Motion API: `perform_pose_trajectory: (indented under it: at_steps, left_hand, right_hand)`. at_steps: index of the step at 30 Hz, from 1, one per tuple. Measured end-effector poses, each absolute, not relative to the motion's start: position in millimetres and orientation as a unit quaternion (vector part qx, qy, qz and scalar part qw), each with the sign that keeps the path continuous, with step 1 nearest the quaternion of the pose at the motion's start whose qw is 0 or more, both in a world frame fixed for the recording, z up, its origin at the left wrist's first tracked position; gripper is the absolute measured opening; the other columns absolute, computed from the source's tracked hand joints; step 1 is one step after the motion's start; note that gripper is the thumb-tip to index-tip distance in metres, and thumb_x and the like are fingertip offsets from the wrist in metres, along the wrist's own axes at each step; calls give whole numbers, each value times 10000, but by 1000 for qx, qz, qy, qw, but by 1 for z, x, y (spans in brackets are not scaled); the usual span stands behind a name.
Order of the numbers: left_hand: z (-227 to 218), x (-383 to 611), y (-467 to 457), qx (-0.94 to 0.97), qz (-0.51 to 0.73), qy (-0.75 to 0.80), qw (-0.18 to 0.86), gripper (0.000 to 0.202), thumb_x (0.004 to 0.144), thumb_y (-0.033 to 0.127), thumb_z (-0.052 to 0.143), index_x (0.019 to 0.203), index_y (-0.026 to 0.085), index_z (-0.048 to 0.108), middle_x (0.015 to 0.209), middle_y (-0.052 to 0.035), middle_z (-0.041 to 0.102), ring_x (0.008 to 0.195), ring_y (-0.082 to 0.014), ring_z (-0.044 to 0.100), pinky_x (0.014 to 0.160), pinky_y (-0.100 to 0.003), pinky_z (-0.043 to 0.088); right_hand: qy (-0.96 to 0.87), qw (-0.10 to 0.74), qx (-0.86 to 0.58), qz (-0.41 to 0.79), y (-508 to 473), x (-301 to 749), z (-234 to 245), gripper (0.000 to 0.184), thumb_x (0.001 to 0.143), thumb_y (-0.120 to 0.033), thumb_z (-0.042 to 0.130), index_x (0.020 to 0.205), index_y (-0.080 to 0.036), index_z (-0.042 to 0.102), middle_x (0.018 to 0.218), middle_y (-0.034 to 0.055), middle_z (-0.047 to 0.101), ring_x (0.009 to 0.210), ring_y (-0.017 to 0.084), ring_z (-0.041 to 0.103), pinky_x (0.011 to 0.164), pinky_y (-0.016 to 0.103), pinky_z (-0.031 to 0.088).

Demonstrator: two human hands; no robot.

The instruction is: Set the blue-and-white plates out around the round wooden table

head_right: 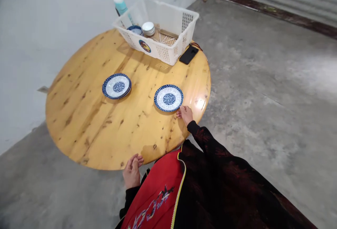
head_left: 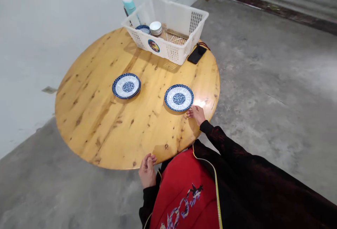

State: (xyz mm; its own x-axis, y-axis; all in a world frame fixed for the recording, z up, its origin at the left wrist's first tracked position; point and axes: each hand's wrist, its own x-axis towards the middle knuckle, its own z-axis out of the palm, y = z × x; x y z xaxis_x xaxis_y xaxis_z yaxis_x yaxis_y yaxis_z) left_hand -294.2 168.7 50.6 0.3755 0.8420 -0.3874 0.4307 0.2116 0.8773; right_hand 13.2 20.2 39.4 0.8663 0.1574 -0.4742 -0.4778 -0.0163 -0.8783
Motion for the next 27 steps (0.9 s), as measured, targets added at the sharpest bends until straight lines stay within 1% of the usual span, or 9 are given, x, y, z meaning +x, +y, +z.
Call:
perform_pose_trajectory:
  at_steps: [3,10,14,18,22,27]
  left_hand:
    - [51,-301,207,616,168,505,581,428,733,485,623,975,134,656,841,-80,711,729,-189,689,669,-296,552]
    - [38,-321,278,636,130,466,602,430,745,497,615,974,136,658,837,-77,709,727,-185,688,643,-285,540]
    - [34,-310,301,649,99,427,622,413,748,484,620,975,141,650,847,-74,710,727,-177,688,637,-279,540]
    - [38,-285,309,660,92,394,633,390,758,461,603,976,141,648,827,-68,705,712,-164,678,645,-272,537]
    - [41,-275,303,666,104,399,622,382,769,439,582,988,133,645,841,-72,706,721,-161,680,658,-267,535]
    - [39,-283,276,661,88,438,603,414,756,473,589,966,121,645,825,-85,704,702,-171,684,633,-273,533]
  right_hand:
    - [148,698,-667,215,33,-10,43,180,940,-334,522,848,-181,500,630,27,666,470,104,607,439,184,483]
    - [206,691,-673,169,70,-59,43,84,933,-248,497,885,-180,507,653,7,668,451,84,600,423,162,462]
    - [233,677,-679,161,68,-74,49,90,913,-222,513,835,-178,502,625,14,655,434,100,594,402,179,456]
    - [248,664,-687,157,57,-68,56,92,886,-169,531,799,-171,502,604,17,649,443,104,601,406,179,465]
    - [240,672,-685,147,47,-55,55,104,870,-164,545,769,-162,522,631,34,665,456,98,605,411,172,469]
    - [201,681,-678,192,41,-61,47,75,841,-159,579,769,-152,558,606,37,664,439,116,601,400,197,477]
